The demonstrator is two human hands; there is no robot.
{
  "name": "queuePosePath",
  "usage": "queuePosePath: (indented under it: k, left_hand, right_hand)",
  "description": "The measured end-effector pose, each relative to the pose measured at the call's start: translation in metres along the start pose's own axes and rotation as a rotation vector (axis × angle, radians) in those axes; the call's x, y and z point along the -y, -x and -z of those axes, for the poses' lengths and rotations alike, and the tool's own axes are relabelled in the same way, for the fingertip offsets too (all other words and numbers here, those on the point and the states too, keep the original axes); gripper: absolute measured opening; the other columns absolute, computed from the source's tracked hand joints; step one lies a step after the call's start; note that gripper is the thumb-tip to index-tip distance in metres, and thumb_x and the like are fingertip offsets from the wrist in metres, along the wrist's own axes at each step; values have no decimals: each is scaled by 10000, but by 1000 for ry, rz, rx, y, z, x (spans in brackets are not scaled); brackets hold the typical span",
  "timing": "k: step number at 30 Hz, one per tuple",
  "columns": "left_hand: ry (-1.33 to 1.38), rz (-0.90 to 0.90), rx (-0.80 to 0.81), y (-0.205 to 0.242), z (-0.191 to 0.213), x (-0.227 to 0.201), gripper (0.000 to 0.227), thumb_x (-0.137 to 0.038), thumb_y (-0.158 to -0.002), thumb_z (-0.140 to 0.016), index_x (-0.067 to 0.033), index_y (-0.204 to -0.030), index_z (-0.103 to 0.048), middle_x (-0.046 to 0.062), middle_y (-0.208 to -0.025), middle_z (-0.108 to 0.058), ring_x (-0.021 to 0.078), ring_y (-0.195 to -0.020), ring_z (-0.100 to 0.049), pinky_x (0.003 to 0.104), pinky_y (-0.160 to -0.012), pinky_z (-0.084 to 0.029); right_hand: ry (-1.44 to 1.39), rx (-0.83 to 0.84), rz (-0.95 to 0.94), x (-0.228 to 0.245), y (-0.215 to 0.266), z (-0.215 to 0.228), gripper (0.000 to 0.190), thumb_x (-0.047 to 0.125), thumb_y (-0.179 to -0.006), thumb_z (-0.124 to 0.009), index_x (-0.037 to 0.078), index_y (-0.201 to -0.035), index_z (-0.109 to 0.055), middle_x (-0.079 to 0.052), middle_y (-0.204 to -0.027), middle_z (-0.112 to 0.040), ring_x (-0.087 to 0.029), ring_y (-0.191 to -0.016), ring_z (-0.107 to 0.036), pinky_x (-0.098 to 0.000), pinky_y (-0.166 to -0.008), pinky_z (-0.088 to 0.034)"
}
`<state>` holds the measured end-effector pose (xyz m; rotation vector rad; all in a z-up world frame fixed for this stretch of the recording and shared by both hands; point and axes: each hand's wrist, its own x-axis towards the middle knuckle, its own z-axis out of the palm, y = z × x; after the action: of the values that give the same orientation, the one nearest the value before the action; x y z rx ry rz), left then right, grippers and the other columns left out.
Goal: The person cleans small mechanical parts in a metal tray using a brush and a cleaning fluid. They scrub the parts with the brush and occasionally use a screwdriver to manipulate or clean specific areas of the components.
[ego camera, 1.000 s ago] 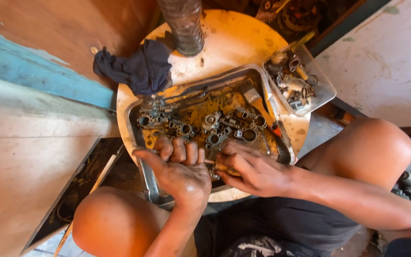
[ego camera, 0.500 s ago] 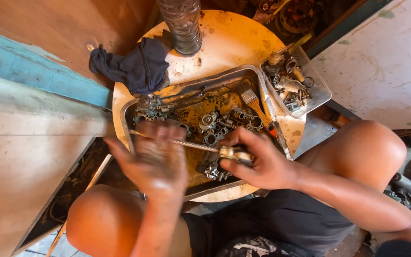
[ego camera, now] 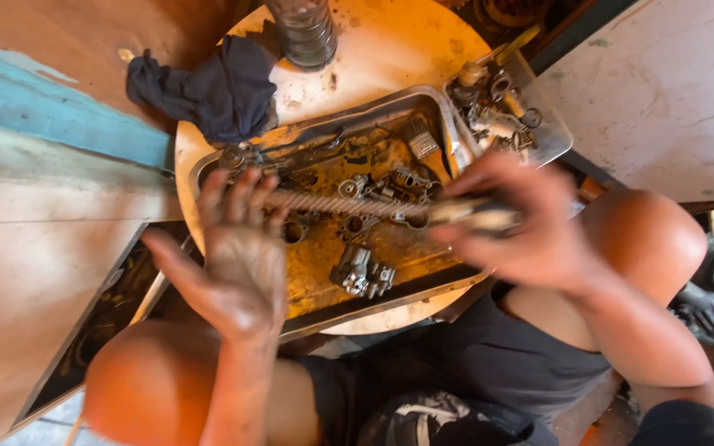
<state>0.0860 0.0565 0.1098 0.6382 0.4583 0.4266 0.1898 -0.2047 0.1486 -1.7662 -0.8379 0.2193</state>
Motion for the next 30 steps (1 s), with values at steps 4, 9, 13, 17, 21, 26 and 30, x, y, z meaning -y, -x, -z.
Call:
queuePosePath:
  k: [4,9,13,17,21,26,30]
  left_hand:
    - [-1252,-336,637,29,-4,-7,337,-29,-888,-609,-63,-1218,-551,126,-1184,-576,273,-1153,-576,404,-1045,-458]
    - [-1719,-320,900,48,26,19,438,-206,-882,-756,-82,-1279,-620,94,-1286,-545,341,-1199,-505,500,-1025,-520]
    - [-1850,-486,897,50,48,31,404,-150,-898,-756,-39,-1280,-687,76,-1263,-620,309,-1105,-533,483,-1010,-478]
    - [-1774,-487,844,50,52,38,352,-90,-899,-751,-7,-1240,-718,81,-1166,-698,279,-1031,-557,437,-903,-527]
    - [-1665,-459,696,57,61,43,296,-56,-889,-760,-11,-1180,-736,43,-1108,-722,271,-968,-548,424,-851,-513]
    - [-1736,-536,563,67,64,49,183,-90,-886,-783,-44,-1063,-767,5,-1056,-758,257,-921,-568,425,-764,-448]
    - [-1765,-547,526,71,67,52,222,-82,-908,-755,-86,-1130,-759,-1,-1122,-746,268,-916,-556,434,-766,-428]
  right_hand:
    - [26,-217,-1,-7,20,56,376,90,-810,-792,-57,-1084,-581,-202,-1008,-698,-238,-855,-752,-276,-731,-640]
    - [6,-126,34,-29,42,74,327,91,-739,-823,33,-1000,-635,-114,-1010,-743,-156,-787,-792,-210,-725,-701]
    - [75,19,17,3,28,46,349,116,-624,-890,8,-886,-685,-116,-856,-779,-132,-648,-811,-177,-596,-691]
    - [211,85,192,-1,29,27,307,214,-700,-872,24,-885,-718,-76,-806,-791,-124,-641,-814,-183,-532,-681]
    - [182,123,177,1,28,13,297,224,-719,-879,47,-899,-722,-48,-847,-790,-141,-718,-806,-221,-631,-672]
    - [157,152,172,-3,28,0,318,240,-738,-884,48,-928,-717,-42,-859,-790,-133,-687,-773,-229,-604,-632]
    - [162,146,182,-8,31,-3,319,235,-732,-890,46,-931,-728,-44,-837,-782,-144,-708,-766,-237,-643,-621]
